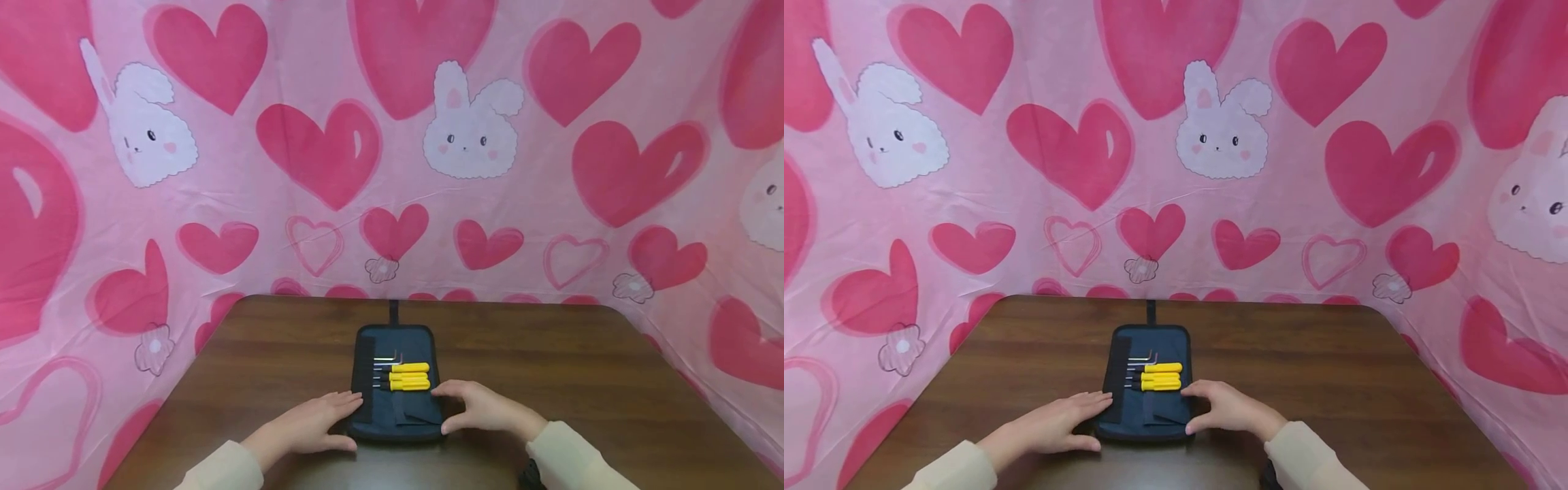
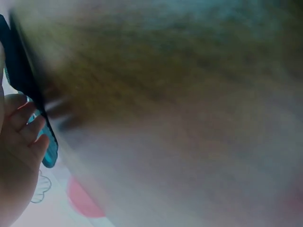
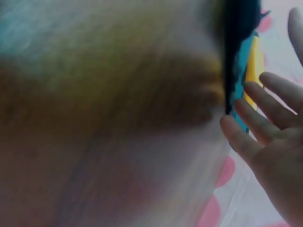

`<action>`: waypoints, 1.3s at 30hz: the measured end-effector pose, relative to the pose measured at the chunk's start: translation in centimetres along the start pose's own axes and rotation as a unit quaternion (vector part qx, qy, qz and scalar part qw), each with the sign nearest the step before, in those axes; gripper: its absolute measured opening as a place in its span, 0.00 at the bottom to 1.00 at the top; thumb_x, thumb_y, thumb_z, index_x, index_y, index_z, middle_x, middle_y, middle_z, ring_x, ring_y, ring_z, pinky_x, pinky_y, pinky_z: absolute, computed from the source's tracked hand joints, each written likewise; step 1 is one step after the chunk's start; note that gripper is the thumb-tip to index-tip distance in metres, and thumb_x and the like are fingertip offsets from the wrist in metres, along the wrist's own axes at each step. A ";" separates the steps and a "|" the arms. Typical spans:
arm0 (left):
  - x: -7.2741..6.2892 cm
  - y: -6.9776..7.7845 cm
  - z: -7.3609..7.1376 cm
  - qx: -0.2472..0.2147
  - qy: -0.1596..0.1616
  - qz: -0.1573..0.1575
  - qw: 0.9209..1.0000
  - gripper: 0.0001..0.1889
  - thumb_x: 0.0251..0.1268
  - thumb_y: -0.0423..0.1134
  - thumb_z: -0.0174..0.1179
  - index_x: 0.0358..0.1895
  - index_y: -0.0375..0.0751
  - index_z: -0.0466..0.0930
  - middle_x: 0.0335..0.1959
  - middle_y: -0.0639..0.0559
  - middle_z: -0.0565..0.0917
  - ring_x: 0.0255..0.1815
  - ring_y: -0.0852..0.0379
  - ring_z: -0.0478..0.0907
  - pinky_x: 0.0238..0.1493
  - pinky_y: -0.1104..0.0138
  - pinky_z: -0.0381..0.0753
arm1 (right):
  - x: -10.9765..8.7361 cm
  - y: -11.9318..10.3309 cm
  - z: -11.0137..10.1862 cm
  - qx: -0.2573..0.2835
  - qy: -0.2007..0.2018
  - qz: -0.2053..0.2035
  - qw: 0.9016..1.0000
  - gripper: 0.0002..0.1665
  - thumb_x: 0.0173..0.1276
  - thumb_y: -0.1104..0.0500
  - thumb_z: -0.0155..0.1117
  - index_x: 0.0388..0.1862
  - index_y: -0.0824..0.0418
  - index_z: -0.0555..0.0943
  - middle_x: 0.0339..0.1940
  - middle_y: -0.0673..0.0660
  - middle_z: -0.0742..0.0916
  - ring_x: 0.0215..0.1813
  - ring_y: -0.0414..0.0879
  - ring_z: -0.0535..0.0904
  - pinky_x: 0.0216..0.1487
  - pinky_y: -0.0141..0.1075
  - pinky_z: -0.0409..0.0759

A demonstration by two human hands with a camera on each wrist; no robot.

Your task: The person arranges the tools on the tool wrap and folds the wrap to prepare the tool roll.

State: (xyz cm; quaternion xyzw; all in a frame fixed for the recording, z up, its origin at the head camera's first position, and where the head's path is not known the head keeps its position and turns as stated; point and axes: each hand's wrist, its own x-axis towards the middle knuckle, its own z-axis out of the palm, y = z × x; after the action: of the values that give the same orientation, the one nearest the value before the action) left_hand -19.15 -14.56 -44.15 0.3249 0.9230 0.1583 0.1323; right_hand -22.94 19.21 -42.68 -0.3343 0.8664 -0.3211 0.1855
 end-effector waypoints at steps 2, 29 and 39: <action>-0.1 -0.1 0.0 0.002 0.004 0.009 1.000 0.41 0.55 0.68 0.50 0.67 0.47 0.64 0.66 0.54 0.66 0.66 0.49 0.61 0.59 0.50 0.64 | 0.0 0.0 0.2 -0.032 -0.014 0.001 0.999 0.37 0.54 0.45 0.70 0.59 0.62 0.74 0.57 0.55 0.77 0.57 0.49 0.71 0.57 0.47 0.69; 0.9 -0.8 -0.8 -0.123 0.114 0.058 0.984 0.13 0.70 0.42 0.50 0.47 0.41 0.81 0.36 0.57 0.83 0.32 0.68 0.75 0.37 0.69 0.77 | -0.1 0.2 0.0 -0.005 0.068 -0.068 0.995 0.12 0.72 0.54 0.50 0.40 0.57 0.79 0.26 0.44 0.78 0.29 0.36 0.73 0.33 0.31 0.74; 2.5 -0.5 -1.4 -0.241 0.163 -0.018 0.957 0.16 0.70 0.42 0.49 0.23 0.38 0.71 0.14 0.57 0.67 0.16 0.63 0.62 0.20 0.69 0.66 | 1.5 -0.1 0.0 0.001 0.171 -0.014 0.985 0.14 0.74 0.56 0.46 0.30 0.62 0.71 0.21 0.48 0.71 0.25 0.40 0.68 0.28 0.34 0.69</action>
State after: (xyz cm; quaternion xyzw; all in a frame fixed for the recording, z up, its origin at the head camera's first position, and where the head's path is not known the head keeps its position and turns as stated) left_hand -21.82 -13.56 -43.39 0.2366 0.8722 0.4242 0.0576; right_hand -23.99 18.11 -42.82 -0.2866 0.8801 -0.3774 0.0301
